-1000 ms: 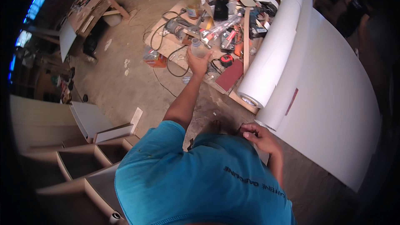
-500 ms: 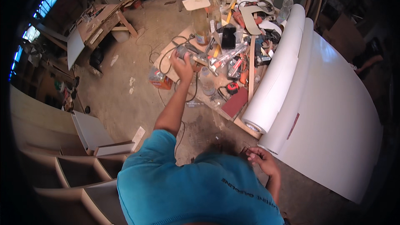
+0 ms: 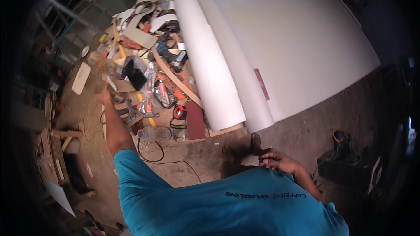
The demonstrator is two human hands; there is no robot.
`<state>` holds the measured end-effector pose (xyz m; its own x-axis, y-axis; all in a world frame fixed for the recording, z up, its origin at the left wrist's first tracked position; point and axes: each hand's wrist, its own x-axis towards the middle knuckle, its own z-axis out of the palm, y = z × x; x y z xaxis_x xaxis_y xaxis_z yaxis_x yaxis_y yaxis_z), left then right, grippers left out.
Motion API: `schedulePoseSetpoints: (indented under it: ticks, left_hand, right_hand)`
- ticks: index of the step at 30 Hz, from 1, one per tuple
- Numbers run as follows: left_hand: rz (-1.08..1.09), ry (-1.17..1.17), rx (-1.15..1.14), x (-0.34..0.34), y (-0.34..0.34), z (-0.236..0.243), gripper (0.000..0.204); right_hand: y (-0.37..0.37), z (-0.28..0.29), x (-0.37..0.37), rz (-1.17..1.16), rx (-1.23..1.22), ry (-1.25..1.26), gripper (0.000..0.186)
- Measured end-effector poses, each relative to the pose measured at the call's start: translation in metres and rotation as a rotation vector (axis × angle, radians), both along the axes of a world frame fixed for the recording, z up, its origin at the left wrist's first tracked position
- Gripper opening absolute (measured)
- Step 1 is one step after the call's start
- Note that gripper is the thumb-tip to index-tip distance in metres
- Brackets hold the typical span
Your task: The person applies a liquid from a bottle onto a large white sheet and spreads it with a plastic card. They measure the sheet with a tape measure, then lift and move the sheet to a different location. Finally, they pick up a glass with a drink and stir it with a straw.
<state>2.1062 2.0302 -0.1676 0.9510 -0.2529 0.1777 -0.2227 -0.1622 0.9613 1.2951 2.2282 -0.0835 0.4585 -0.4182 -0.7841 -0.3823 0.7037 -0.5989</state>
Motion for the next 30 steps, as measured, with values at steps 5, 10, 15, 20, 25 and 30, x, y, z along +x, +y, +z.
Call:
schedulePoseSetpoints:
  ticks: [5, 10, 15, 20, 25, 30]
  left_hand:
    - [-0.028, -0.057, -0.118, 0.003, 0.036, 0.029, 0.079]
    - [-0.078, -0.393, -0.107, -0.056, 0.092, 0.147, 0.062]
    - [-0.389, -0.206, -0.311, -0.095, 0.177, 0.258, 0.057]
    - [-0.699, -0.399, -0.024, -0.306, 0.181, 0.303, 0.054]
    - [-0.830, -0.303, 0.260, -0.520, 0.145, 0.247, 0.063]
    - [-0.829, -0.417, 0.492, -0.650, 0.099, 0.222, 0.073]
  right_hand:
    - [-0.007, -0.013, 0.001, 0.061, -0.040, -0.003, 0.044]
    - [-0.031, -0.010, -0.014, -0.026, -0.023, -0.086, 0.039]
    - [-0.095, 0.004, -0.022, -0.066, -0.183, -0.119, 0.034]
    - [-0.148, 0.086, 0.019, -0.036, -1.087, -0.051, 0.058]
    - [-0.174, 0.179, 0.035, -0.060, -1.914, -0.254, 0.078]
    - [-0.216, 0.183, -0.025, 0.125, -2.115, -0.144, 0.060]
